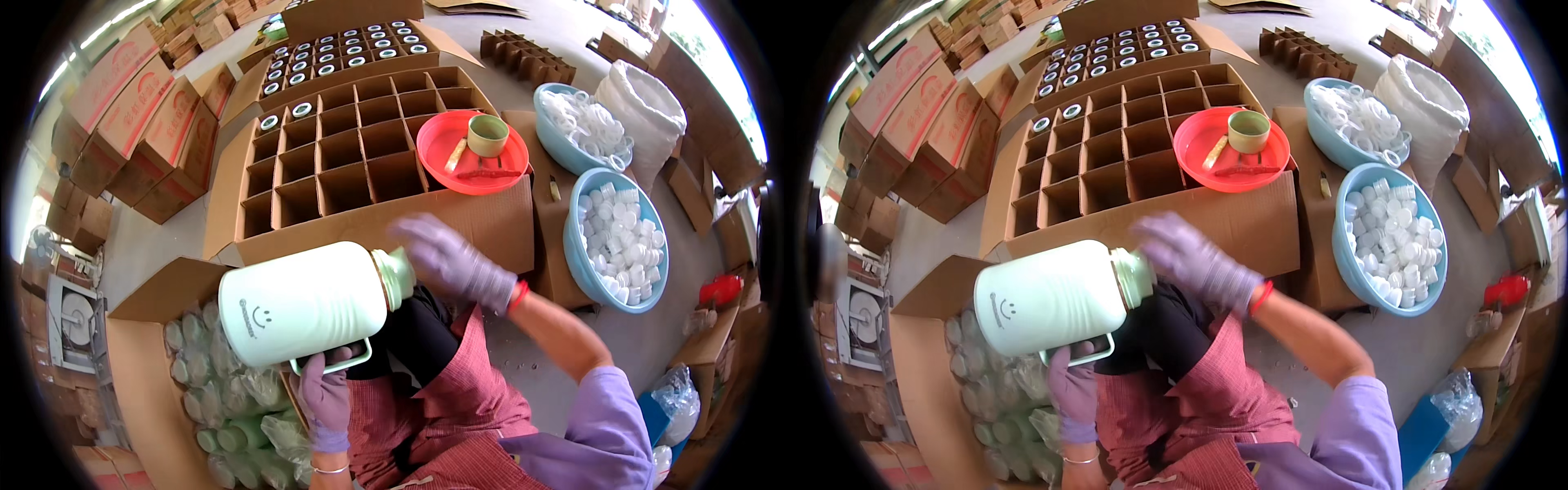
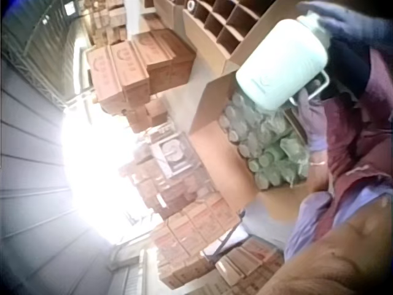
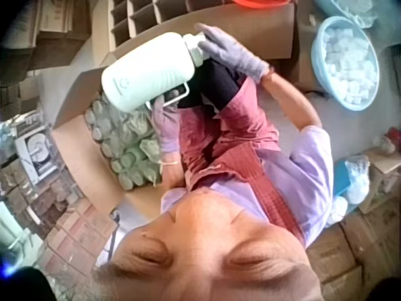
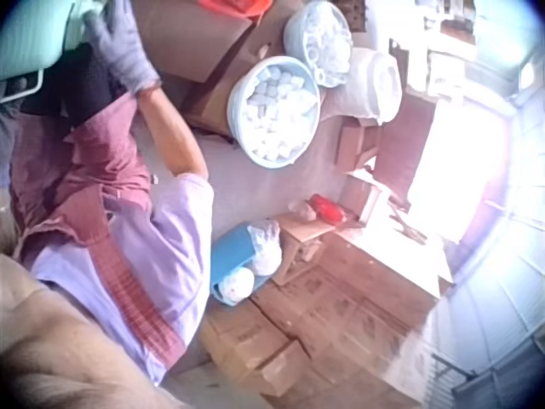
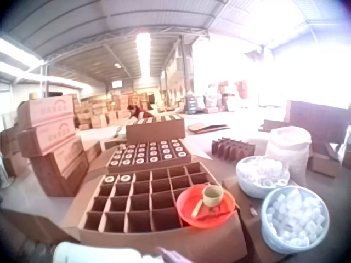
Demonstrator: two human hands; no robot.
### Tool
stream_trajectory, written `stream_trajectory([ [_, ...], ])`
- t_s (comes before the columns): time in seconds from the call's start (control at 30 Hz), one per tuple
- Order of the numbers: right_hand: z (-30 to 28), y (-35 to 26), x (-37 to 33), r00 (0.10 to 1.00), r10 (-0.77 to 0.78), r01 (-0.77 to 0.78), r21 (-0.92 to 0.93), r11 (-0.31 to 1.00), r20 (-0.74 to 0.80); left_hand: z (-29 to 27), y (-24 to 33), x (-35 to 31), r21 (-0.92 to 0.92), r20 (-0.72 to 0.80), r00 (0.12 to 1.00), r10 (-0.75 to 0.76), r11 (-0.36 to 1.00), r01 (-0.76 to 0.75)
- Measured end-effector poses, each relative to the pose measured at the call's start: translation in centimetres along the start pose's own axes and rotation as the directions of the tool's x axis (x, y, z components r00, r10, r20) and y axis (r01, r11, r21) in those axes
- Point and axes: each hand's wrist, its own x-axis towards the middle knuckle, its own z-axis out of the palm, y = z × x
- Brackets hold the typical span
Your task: The person packs light green thermos flasks into a cardboard box with dividers. They unwrap each flask from plastic, wipe the rim with a cloth, place it in a compartment, and add white foam inserts. The person also assembles and places a cardboard divider into the box.
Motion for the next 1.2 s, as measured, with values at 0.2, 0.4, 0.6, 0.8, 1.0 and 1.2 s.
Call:
stream_trajectory([
  [0.2, -8.3, 13.3, 4.7, 0.813, 0.407, -0.578, -0.661, 0.479, -0.416, -1.5, -1.5, 2.0, -0.37, 0.145, 0.985, -0.096, 0.918, 0.144],
  [0.4, -6.7, 9.3, 5.8, 0.971, 0.123, -0.224, -0.592, 0.774, -0.207, 0.3, -0.3, 1.9, -0.509, 0.116, 0.992, -0.053, 0.855, 0.105],
  [0.6, -3.7, -10.2, 2.7, 0.779, -0.482, 0.627, -0.483, 0.612, 0.402, -2.6, 0.0, 1.0, -0.476, 0.058, 0.995, -0.077, 0.874, 0.095],
  [0.8, 0.4, -10.2, 1.0, 0.878, -0.469, 0.423, 0.305, 0.853, 0.095, -2.4, -0.7, -0.9, -0.311, 0.132, 0.991, -0.004, 0.949, 0.045],
  [1.0, 4.6, -11.2, 2.5, 0.855, 0.072, -0.416, 0.596, 0.687, 0.514, -5.1, 3.3, -2.7, 0.713, 0.653, 0.628, 0.423, -0.065, -0.698],
  [1.2, 5.7, -10.6, 5.9, 0.59, 0.144, -0.527, 0.245, 0.814, 0.794, -7.1, 2.7, -0.9, 0.525, 0.826, 0.472, 0.309, -0.118, -0.843],
])
